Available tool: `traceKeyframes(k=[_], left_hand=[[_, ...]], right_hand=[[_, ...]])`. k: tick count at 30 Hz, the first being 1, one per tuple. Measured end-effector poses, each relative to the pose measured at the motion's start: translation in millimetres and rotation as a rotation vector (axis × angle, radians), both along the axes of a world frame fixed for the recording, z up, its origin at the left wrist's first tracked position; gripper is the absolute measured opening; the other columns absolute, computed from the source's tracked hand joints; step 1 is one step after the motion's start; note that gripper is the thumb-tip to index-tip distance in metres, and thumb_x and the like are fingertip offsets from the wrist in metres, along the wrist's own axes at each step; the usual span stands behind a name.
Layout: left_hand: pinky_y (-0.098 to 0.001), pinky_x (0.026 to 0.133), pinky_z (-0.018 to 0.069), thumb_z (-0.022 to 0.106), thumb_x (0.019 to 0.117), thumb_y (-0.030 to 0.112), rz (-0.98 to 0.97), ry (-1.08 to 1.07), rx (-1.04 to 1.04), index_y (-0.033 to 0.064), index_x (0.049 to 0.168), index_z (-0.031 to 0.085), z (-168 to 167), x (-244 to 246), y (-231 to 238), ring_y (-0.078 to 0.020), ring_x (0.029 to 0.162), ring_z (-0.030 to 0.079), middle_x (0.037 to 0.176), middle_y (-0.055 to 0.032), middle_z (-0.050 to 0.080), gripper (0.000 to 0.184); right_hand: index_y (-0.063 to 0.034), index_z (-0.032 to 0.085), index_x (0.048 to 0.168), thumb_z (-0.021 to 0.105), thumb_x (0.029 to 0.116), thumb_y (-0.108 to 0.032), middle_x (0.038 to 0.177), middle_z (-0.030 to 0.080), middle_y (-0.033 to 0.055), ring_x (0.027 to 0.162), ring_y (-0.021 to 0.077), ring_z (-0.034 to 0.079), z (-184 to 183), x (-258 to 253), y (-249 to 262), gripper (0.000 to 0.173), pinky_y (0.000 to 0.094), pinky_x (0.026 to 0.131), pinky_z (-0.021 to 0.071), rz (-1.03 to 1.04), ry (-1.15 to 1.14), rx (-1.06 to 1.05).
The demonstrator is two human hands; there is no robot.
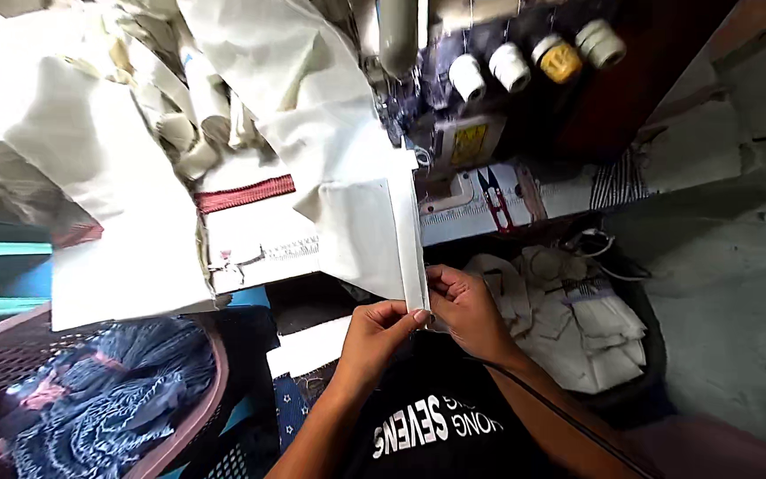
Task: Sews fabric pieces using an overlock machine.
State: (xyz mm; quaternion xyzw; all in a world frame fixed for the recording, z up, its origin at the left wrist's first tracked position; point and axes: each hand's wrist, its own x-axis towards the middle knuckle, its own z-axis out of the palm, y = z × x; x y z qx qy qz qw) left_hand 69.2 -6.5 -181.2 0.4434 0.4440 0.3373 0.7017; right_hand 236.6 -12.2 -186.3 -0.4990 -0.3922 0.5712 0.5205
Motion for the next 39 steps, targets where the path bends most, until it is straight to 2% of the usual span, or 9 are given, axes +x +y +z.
traceKeyframes(k=[5,8,18,24,28,31,35,37,39], left_hand=[[-0.0269,0.073,0.0599,0.080,0.0859,0.006,0.097,-0.028,-0.064,0.0024,0.086,0.077,-3,0,-7,-0.0088,0.072,0.070,0.078,-0.0038,0.074,0.005],[-0.0288,0.074,0.0611,0.085,0.0797,0.006,0.149,-0.063,-0.115,0.0030,0.083,0.076,-6,1,-7,-0.0110,0.073,0.071,0.078,-0.0058,0.075,0.010],[-0.0255,0.071,0.0594,0.077,0.0898,0.007,0.045,0.030,-0.026,0.0006,0.088,0.077,-3,-2,-17,-0.0083,0.071,0.070,0.079,-0.0055,0.075,0.006],[-0.0237,0.066,0.0588,0.080,0.0868,0.005,0.068,0.046,-0.012,0.0017,0.085,0.077,1,1,-18,-0.0063,0.065,0.068,0.074,-0.0038,0.074,0.005],[-0.0219,0.063,0.0571,0.080,0.0847,0.006,0.028,0.084,0.068,0.0036,0.080,0.076,-2,-1,-17,-0.0037,0.064,0.066,0.071,-0.0005,0.072,0.007],[-0.0236,0.073,0.0613,0.077,0.0907,0.031,-0.150,0.537,0.515,0.0123,0.088,0.080,27,-18,6,0.0004,0.078,0.072,0.083,0.0062,0.077,0.019],[-0.0298,0.085,0.0607,0.064,0.1012,0.025,0.042,0.596,0.934,0.0070,0.103,0.077,83,-23,60,-0.0080,0.097,0.071,0.104,-0.0016,0.076,0.023],[-0.0391,0.105,0.0516,0.059,0.1022,0.024,0.014,0.627,1.064,0.0030,0.115,0.073,84,-14,95,-0.0190,0.122,0.064,0.125,-0.0105,0.070,0.028],[-0.0495,0.118,0.0394,0.062,0.1018,0.024,-0.012,0.748,1.129,0.0018,0.126,0.070,71,-8,122,-0.0274,0.136,0.056,0.138,-0.0151,0.064,0.034]], right_hand=[[0.0029,0.073,0.101,0.068,0.0955,-0.004,0.090,0.075,0.0050,0.080,0.0067,0.072,-7,8,-14,0.010,0.0236,0.076,0.0621,0.050,-0.052,0.002],[0.0004,0.076,0.095,0.071,0.0948,-0.008,0.095,0.074,0.0046,0.085,0.0054,0.070,-9,12,-17,0.010,0.0217,0.078,0.0603,0.082,-0.098,0.018],[0.0012,0.074,0.096,0.063,0.0971,-0.003,0.099,0.071,0.0063,0.086,0.0079,0.069,-1,21,-18,0.012,0.0220,0.077,0.0605,0.171,-0.070,-0.011],[0.0015,0.074,0.099,0.057,0.0999,-0.006,0.099,0.071,0.0048,0.084,0.0053,0.068,10,25,-19,0.019,0.0195,0.076,0.0589,0.229,-0.091,0.034],[-0.0030,0.074,0.088,0.075,0.0935,-0.022,0.093,0.072,0.0025,0.089,0.0046,0.067,5,19,-19,0.020,0.0219,0.081,0.0570,0.145,-0.197,0.128],[-0.0047,0.076,0.082,0.077,0.0915,-0.022,0.090,0.073,0.0008,0.087,0.0016,0.067,2,17,-15,0.020,0.0186,0.079,0.0559,0.108,-0.268,0.149],[-0.0029,0.076,0.085,0.076,0.0926,-0.018,0.090,0.073,0.0017,0.088,0.0035,0.067,-3,20,-12,0.017,0.0206,0.080,0.0569,0.158,-0.186,0.183],[-0.0034,0.074,0.084,0.076,0.0924,-0.018,0.090,0.073,0.0015,0.089,0.0038,0.067,7,20,-13,0.017,0.0208,0.079,0.0571,0.174,-0.161,0.236],[-0.0046,0.071,0.083,0.075,0.0941,-0.021,0.090,0.072,0.0009,0.088,0.0023,0.067,22,21,-14,0.020,0.0179,0.077,0.0563,0.186,-0.143,0.289]])
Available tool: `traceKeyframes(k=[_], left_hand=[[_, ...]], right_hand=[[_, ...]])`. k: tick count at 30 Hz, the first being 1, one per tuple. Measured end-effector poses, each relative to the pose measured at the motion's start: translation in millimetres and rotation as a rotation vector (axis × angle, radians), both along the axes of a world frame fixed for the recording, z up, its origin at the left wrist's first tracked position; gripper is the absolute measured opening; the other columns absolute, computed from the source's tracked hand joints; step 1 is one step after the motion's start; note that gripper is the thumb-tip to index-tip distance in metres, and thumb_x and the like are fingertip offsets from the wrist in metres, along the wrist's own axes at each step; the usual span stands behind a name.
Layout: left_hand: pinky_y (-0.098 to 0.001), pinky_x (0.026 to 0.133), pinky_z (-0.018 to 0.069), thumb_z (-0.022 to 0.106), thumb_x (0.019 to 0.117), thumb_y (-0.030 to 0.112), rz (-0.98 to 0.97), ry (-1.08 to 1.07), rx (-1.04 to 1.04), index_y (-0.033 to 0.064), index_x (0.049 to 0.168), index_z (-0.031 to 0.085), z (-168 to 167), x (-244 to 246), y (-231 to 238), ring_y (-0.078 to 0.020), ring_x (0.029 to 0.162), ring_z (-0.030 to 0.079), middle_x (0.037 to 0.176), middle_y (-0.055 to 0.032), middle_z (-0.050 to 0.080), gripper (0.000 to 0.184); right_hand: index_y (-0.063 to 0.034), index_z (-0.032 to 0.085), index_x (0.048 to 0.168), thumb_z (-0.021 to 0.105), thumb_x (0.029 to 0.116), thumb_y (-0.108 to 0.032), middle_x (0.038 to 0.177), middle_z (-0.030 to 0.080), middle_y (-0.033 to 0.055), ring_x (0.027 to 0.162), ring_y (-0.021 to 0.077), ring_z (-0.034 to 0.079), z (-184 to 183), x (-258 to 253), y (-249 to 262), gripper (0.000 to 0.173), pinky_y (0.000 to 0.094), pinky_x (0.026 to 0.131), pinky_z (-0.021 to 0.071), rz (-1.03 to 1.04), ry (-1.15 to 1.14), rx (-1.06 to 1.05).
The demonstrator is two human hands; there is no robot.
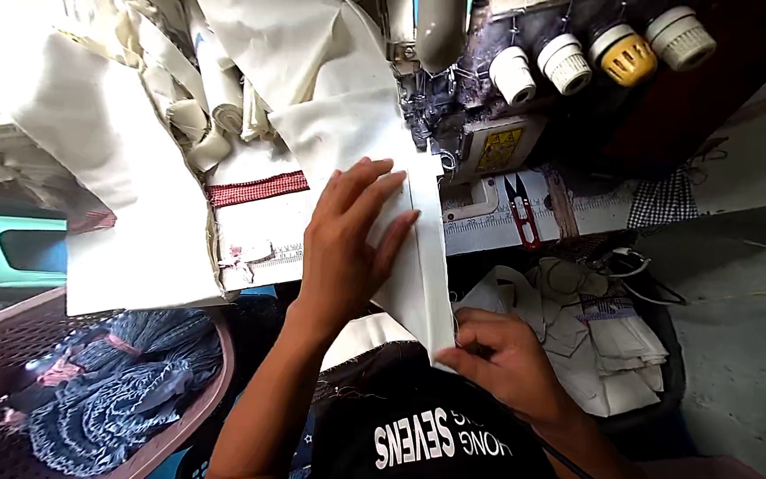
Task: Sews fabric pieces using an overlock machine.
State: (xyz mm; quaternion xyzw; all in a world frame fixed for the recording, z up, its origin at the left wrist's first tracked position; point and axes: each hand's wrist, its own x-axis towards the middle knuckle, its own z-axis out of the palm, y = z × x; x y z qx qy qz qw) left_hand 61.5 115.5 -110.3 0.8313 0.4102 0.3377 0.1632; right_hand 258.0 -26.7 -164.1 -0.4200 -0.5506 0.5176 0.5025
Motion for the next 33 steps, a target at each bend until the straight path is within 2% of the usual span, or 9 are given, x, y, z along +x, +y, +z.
traceKeyframes(k=[5,12,16,20,24,27,30,31,33], left_hand=[[-0.0544,0.120,0.0380,0.070,0.0975,0.023,0.025,0.025,0.044,0.0041,0.122,0.073,-13,-3,9,-0.0277,0.136,0.057,0.134,-0.0117,0.068,0.031],[-0.0523,0.123,0.0343,0.061,0.1017,0.025,-0.024,0.067,-0.057,0.0051,0.130,0.069,-2,-8,49,-0.0236,0.142,0.051,0.142,-0.0094,0.063,0.036],[-0.0452,0.118,0.0411,0.064,0.1004,0.025,-0.050,0.089,-0.068,0.0057,0.127,0.071,6,-10,81,-0.0185,0.135,0.057,0.136,-0.0074,0.067,0.034],[-0.0337,0.109,0.0445,0.066,0.0978,0.026,-0.030,0.080,-0.004,0.0056,0.120,0.074,12,-5,108,-0.0167,0.126,0.063,0.127,-0.0101,0.072,0.031],[-0.0286,0.105,0.0478,0.062,0.0994,0.025,-0.052,0.075,0.015,0.0043,0.121,0.073,13,-4,134,-0.0133,0.122,0.065,0.126,-0.0108,0.072,0.032],[-0.0271,0.102,0.0480,0.059,0.1004,0.025,-0.045,0.094,0.028,0.0050,0.120,0.073,15,-3,148,-0.0114,0.118,0.066,0.124,-0.0103,0.072,0.032],[-0.0420,0.103,0.0494,0.059,0.1018,0.022,0.075,0.176,0.094,0.0013,0.119,0.072,28,2,118,-0.0274,0.121,0.065,0.127,-0.0173,0.069,0.030],[-0.0436,0.100,0.0499,0.060,0.1015,0.018,0.108,0.166,0.122,0.0003,0.117,0.072,32,4,96,-0.0292,0.117,0.064,0.124,-0.0176,0.069,0.026],[-0.0404,0.091,0.0534,0.065,0.0989,0.017,0.113,0.108,0.129,0.0029,0.112,0.074,26,7,49,-0.0244,0.109,0.066,0.115,-0.0133,0.071,0.021]], right_hand=[[-0.0043,0.072,0.085,0.074,0.0949,-0.021,0.090,0.072,0.0012,0.089,0.0039,0.067,-16,7,-3,0.019,0.0196,0.078,0.0571,-0.013,0.041,-0.092],[-0.0051,0.073,0.086,0.074,0.0943,-0.018,0.092,0.072,0.0005,0.090,0.0041,0.067,-17,5,36,0.015,0.0202,0.081,0.0575,-0.094,-0.010,-0.096],[-0.0028,0.073,0.085,0.073,0.0945,-0.015,0.090,0.071,0.0026,0.087,0.0053,0.067,-8,3,65,0.015,0.0195,0.077,0.0575,-0.107,-0.036,-0.063],[-0.0029,0.073,0.087,0.071,0.0945,-0.013,0.091,0.070,0.0022,0.085,0.0033,0.066,0,0,87,0.013,0.0175,0.074,0.0571,-0.156,-0.073,-0.034],[-0.0045,0.074,0.089,0.071,0.0935,-0.015,0.089,0.072,0.0009,0.085,0.0036,0.067,7,-2,111,0.012,0.0192,0.076,0.0580,-0.226,-0.176,-0.005],[-0.0086,0.073,0.084,0.072,0.0919,-0.017,0.084,0.069,-0.0025,0.078,0.0018,0.066,7,-8,124,0.012,0.0189,0.070,0.0570,-0.322,-0.247,0.025],[-0.0081,0.071,0.084,0.072,0.0929,-0.017,0.083,0.068,-0.0016,0.075,0.0035,0.065,4,-12,126,0.012,0.0199,0.066,0.0575,-0.365,-0.230,0.033],[-0.0072,0.072,0.086,0.072,0.0935,-0.017,0.085,0.069,-0.0009,0.076,0.0037,0.066,2,-12,123,0.012,0.0202,0.068,0.0589,-0.359,-0.235,0.036],[-0.0052,0.075,0.089,0.072,0.0949,-0.020,0.088,0.072,0.0008,0.082,0.0043,0.068,-2,-10,111,0.016,0.0207,0.075,0.0595,-0.335,-0.260,0.028]])
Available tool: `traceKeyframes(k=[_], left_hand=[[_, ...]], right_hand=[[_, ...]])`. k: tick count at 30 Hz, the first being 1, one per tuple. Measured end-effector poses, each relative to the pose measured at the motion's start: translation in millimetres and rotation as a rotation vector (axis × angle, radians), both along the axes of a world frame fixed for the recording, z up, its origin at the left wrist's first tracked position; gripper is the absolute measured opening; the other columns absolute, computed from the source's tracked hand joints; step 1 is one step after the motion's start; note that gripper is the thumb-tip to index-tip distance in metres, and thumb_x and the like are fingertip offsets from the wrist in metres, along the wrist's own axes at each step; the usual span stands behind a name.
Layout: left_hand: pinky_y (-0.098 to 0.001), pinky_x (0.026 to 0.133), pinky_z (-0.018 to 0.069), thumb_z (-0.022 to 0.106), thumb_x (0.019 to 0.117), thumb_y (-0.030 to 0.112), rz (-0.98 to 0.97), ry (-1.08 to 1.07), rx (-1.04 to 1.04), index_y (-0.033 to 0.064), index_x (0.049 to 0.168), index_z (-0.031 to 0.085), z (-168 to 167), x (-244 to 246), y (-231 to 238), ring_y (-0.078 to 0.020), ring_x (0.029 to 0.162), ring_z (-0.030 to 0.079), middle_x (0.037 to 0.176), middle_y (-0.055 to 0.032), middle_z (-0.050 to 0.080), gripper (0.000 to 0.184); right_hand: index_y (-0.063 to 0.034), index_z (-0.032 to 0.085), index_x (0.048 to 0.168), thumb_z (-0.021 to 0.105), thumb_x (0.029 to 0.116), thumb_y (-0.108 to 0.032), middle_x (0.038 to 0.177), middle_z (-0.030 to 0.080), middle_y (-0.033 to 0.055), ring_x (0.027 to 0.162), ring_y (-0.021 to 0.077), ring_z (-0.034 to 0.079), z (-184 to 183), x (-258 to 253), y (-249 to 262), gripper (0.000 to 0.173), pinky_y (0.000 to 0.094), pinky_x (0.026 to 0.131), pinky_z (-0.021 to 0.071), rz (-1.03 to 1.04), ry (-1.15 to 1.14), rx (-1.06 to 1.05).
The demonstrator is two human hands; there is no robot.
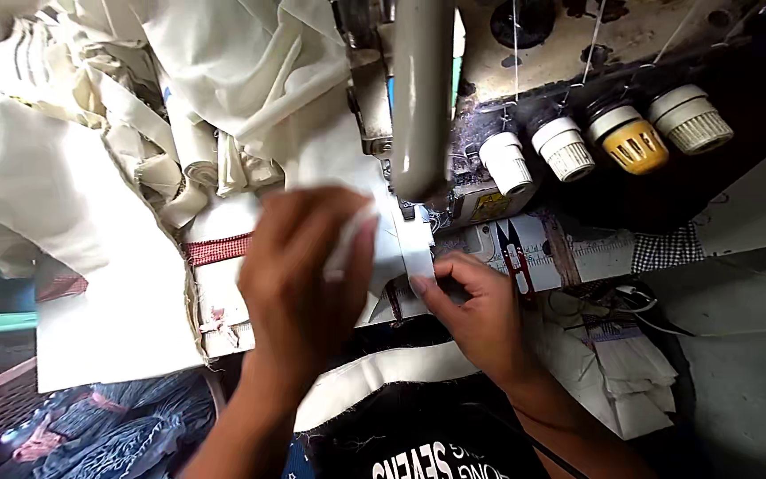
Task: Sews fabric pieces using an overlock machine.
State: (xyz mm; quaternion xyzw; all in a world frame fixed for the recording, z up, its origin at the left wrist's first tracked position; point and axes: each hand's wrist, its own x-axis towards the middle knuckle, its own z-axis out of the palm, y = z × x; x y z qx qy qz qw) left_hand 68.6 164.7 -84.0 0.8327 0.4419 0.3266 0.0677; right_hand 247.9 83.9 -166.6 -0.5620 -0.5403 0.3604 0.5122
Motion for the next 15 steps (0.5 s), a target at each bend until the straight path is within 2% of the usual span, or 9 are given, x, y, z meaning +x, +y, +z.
traceKeyframes(k=[1,3,5,11,15], left_hand=[[-0.0404,0.095,0.0539,0.069,0.0973,0.019,-0.023,-0.017,-0.028,0.0056,0.111,0.076,-9,0,-19,-0.0226,0.113,0.066,0.117,-0.0103,0.072,0.021],[-0.0440,0.108,0.0496,0.072,0.0962,0.022,-0.037,-0.018,-0.058,0.0095,0.115,0.078,-31,0,-43,-0.0232,0.127,0.062,0.127,-0.0067,0.072,0.023],[-0.0486,0.116,0.0435,0.070,0.0973,0.020,-0.030,-0.027,-0.036,0.0094,0.119,0.077,-45,0,-49,-0.0251,0.134,0.058,0.133,-0.0073,0.069,0.025],[-0.0505,0.117,0.0415,0.066,0.0987,0.015,-0.047,-0.042,-0.030,0.0084,0.121,0.076,-45,-1,-43,-0.0261,0.135,0.058,0.134,-0.0086,0.069,0.025],[-0.0507,0.118,0.0404,0.067,0.0987,0.018,-0.040,-0.036,-0.029,0.0088,0.122,0.076,-47,-1,-44,-0.0261,0.136,0.057,0.135,-0.0087,0.068,0.026]], right_hand=[[-0.0046,0.076,0.090,0.071,0.0956,-0.021,0.090,0.072,0.0015,0.084,0.0043,0.069,-1,1,-7,0.018,0.0201,0.076,0.0594,0.014,-0.010,-0.007],[-0.0037,0.076,0.090,0.071,0.0964,-0.020,0.091,0.073,0.0027,0.086,0.0041,0.069,2,1,-18,0.018,0.0184,0.077,0.0589,0.025,-0.012,-0.008],[-0.0031,0.076,0.088,0.072,0.0955,-0.017,0.090,0.073,0.0035,0.086,0.0041,0.069,9,-1,-24,0.016,0.0178,0.076,0.0578,0.009,0.001,0.015],[-0.0052,0.078,0.083,0.081,0.0874,-0.018,0.086,0.074,0.0024,0.085,0.0039,0.070,24,-6,-23,0.014,0.0169,0.074,0.0578,-0.057,-0.009,0.062],[-0.0052,0.078,0.083,0.082,0.0862,-0.018,0.087,0.074,0.0026,0.086,0.0046,0.070,22,-5,-24,0.014,0.0174,0.074,0.0586,-0.086,-0.014,0.058]])
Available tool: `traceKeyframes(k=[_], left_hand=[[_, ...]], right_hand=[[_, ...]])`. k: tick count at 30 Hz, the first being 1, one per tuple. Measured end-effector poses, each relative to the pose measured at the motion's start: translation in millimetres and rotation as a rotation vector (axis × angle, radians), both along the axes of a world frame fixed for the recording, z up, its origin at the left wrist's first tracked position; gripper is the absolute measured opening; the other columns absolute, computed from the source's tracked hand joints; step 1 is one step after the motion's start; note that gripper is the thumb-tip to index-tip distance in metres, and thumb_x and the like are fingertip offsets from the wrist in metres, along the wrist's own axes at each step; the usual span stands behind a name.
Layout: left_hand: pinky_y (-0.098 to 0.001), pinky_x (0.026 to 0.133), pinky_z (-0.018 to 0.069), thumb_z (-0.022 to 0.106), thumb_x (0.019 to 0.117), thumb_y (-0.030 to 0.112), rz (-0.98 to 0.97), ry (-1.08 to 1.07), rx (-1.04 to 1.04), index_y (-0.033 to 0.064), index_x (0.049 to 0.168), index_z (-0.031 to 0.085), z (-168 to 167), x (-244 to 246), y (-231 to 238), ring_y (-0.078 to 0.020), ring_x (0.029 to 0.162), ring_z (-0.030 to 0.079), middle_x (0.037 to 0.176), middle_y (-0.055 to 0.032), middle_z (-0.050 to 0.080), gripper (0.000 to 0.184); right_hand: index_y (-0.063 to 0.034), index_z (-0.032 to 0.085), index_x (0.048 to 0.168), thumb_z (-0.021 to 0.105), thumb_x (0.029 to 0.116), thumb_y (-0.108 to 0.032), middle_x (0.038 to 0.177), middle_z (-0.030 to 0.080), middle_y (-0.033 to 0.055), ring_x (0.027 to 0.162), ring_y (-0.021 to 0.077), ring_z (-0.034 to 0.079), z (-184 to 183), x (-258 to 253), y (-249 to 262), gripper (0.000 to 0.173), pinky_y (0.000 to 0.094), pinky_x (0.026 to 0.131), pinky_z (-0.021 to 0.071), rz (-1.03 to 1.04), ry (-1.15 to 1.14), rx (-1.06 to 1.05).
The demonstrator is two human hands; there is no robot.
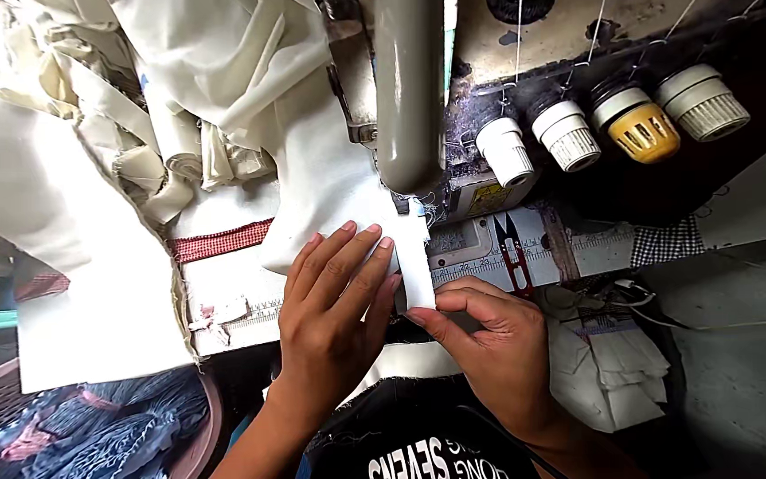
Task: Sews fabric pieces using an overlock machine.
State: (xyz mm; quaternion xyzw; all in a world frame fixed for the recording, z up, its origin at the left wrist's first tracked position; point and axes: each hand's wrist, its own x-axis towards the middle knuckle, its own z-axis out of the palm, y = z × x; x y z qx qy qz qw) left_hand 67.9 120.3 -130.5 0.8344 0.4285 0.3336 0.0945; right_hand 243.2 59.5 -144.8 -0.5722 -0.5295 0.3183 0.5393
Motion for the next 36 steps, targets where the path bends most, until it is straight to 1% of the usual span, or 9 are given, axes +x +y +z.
traceKeyframes(k=[6,14,18,20,24,28,30,32,36], left_hand=[[-0.0505,0.118,0.0403,0.068,0.0986,0.023,0.019,0.022,0.004,0.0098,0.122,0.076,0,2,1,-0.0262,0.136,0.056,0.135,-0.0085,0.068,0.028],[-0.0481,0.118,0.0387,0.058,0.1026,0.025,-0.021,0.042,-0.001,0.0074,0.126,0.073,6,2,44,-0.0252,0.134,0.057,0.136,-0.0098,0.067,0.033],[-0.0571,0.122,0.0294,0.058,0.1022,0.030,0.002,0.001,0.015,0.0065,0.124,0.073,2,0,40,-0.0311,0.140,0.052,0.138,-0.0121,0.065,0.035],[-0.0571,0.122,0.0315,0.061,0.1010,0.030,0.051,-0.091,0.022,0.0073,0.123,0.074,-1,-9,24,-0.0320,0.140,0.051,0.139,-0.0119,0.065,0.034],[-0.0380,0.097,0.0539,0.060,0.1011,0.024,0.316,-0.261,-0.021,0.0085,0.115,0.077,-10,-56,-13,-0.0183,0.113,0.064,0.114,-0.0063,0.071,0.027],[-0.0376,0.089,0.0577,0.055,0.1037,0.023,0.711,-0.171,-0.110,0.0059,0.108,0.075,-24,-141,-41,-0.0159,0.101,0.068,0.106,-0.0071,0.072,0.026],[-0.0426,0.085,0.0578,0.057,0.1039,0.028,0.861,-0.096,-0.165,0.0026,0.109,0.072,-31,-180,-53,-0.0214,0.096,0.069,0.103,-0.0114,0.071,0.030],[-0.0478,0.084,0.0562,0.064,0.1004,0.034,0.883,-0.045,-0.248,0.0026,0.109,0.070,-41,-208,-61,-0.0260,0.097,0.067,0.104,-0.0134,0.069,0.033],[-0.0538,0.090,0.0524,0.073,0.0907,0.041,0.802,0.024,-0.263,0.0063,0.105,0.072,-57,-223,-66,-0.0306,0.104,0.065,0.106,-0.0117,0.069,0.038]], right_hand=[[-0.0043,0.076,0.086,0.081,0.0868,-0.016,0.087,0.074,0.0026,0.082,0.0044,0.070,-21,-3,8,0.013,0.0170,0.072,0.0590,-0.028,0.010,-0.041],[-0.0042,0.076,0.087,0.079,0.0877,-0.014,0.086,0.074,0.0022,0.078,0.0065,0.071,-9,-4,39,0.011,0.0205,0.073,0.0620,-0.043,-0.006,0.002],[-0.0021,0.075,0.088,0.077,0.0885,-0.012,0.086,0.073,0.0029,0.077,0.0049,0.070,-8,-3,39,0.009,0.0188,0.070,0.0603,-0.024,-0.019,0.029],[-0.0022,0.075,0.090,0.076,0.0895,-0.012,0.088,0.073,0.0020,0.079,0.0037,0.069,-12,0,34,0.010,0.0179,0.072,0.0599,0.010,-0.052,0.034],[-0.0038,0.073,0.090,0.073,0.0915,-0.015,0.093,0.070,-0.0031,0.087,-0.0032,0.066,-29,14,15,0.011,0.0143,0.080,0.0572,0.148,-0.168,0.018],[0.0045,0.066,0.118,0.069,0.0959,-0.014,0.111,0.074,0.0006,0.106,-0.0008,0.068,-42,41,-17,0.029,0.0222,0.097,0.0564,0.332,-0.196,-0.050],[0.0126,0.061,0.123,0.068,0.0956,-0.010,0.115,0.073,0.0087,0.108,0.0008,0.067,-45,53,-32,0.036,0.0226,0.099,0.0552,0.348,-0.205,-0.095],[0.0166,0.065,0.116,0.068,0.0952,-0.007,0.109,0.073,0.0175,0.102,0.0030,0.069,-49,64,-41,0.032,0.0215,0.095,0.0551,0.320,-0.289,-0.143],[0.0080,0.074,0.097,0.066,0.0968,-0.012,0.095,0.074,0.0181,0.090,0.0121,0.071,-49,76,-43,0.021,0.0258,0.088,0.0562,0.299,-0.487,-0.155]])
